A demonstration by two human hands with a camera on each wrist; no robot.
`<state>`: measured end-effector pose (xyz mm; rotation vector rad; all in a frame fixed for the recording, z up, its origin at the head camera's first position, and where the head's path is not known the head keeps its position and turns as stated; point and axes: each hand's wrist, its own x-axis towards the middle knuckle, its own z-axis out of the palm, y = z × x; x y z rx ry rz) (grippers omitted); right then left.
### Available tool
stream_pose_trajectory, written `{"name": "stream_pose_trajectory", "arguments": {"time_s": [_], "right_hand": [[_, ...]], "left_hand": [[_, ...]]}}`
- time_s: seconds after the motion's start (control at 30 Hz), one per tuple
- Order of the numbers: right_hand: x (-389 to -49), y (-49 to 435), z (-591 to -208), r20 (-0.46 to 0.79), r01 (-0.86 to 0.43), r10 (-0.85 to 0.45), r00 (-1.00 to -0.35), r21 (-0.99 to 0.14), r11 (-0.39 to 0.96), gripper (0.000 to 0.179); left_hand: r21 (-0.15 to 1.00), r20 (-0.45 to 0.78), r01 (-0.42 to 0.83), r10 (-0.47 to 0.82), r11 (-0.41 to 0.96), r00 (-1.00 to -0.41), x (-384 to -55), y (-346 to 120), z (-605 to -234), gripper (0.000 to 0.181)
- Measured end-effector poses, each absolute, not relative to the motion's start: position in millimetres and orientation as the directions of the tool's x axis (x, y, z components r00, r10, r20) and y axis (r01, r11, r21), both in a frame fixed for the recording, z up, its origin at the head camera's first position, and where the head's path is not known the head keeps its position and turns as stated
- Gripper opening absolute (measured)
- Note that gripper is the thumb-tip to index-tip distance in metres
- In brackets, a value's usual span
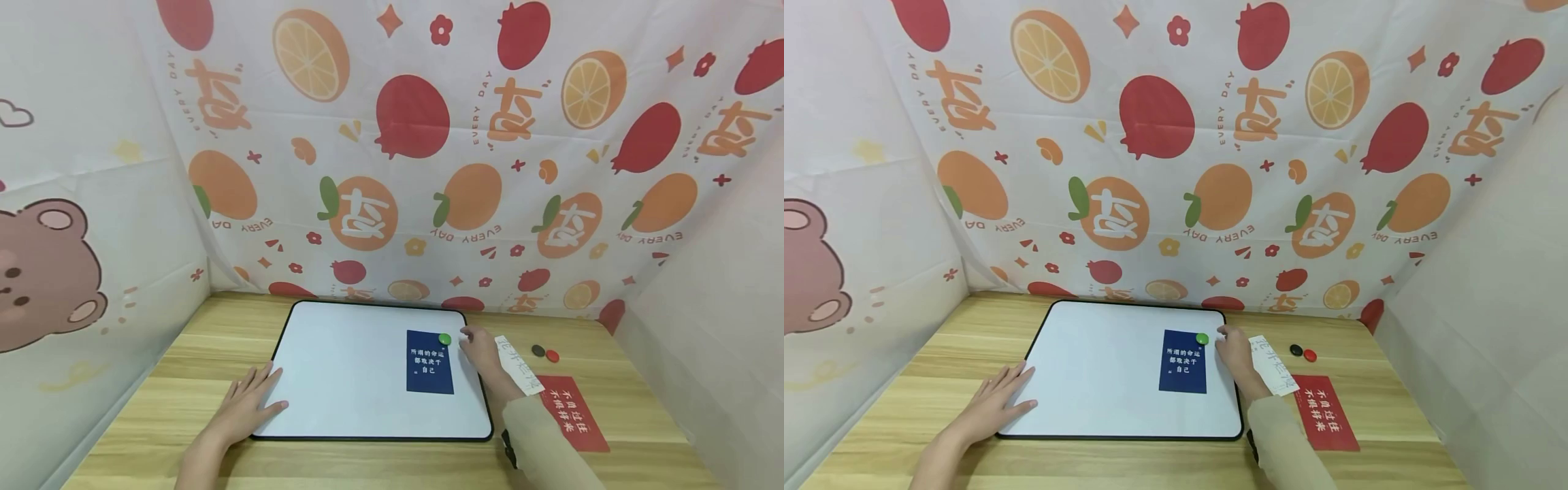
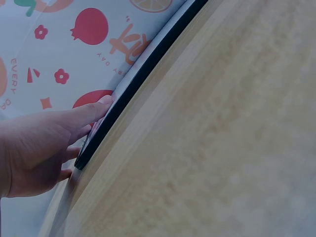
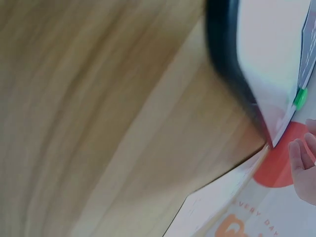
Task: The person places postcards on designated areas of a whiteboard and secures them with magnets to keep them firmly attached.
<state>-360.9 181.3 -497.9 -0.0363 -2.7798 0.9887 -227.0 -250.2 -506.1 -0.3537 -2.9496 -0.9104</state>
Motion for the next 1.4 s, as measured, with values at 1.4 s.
{"name": "stream_pose_trajectory", "arguments": {"time_s": [1.4], "right_hand": [[-313, 270, -491, 0.136, 0.040, 0.134, -0.982, -0.536, 0.843, 0.035]], "left_hand": [[0.586, 0.056, 0.210, 0.220, 0.782, -0.974, -210, -253, -495, 0.072]]}}
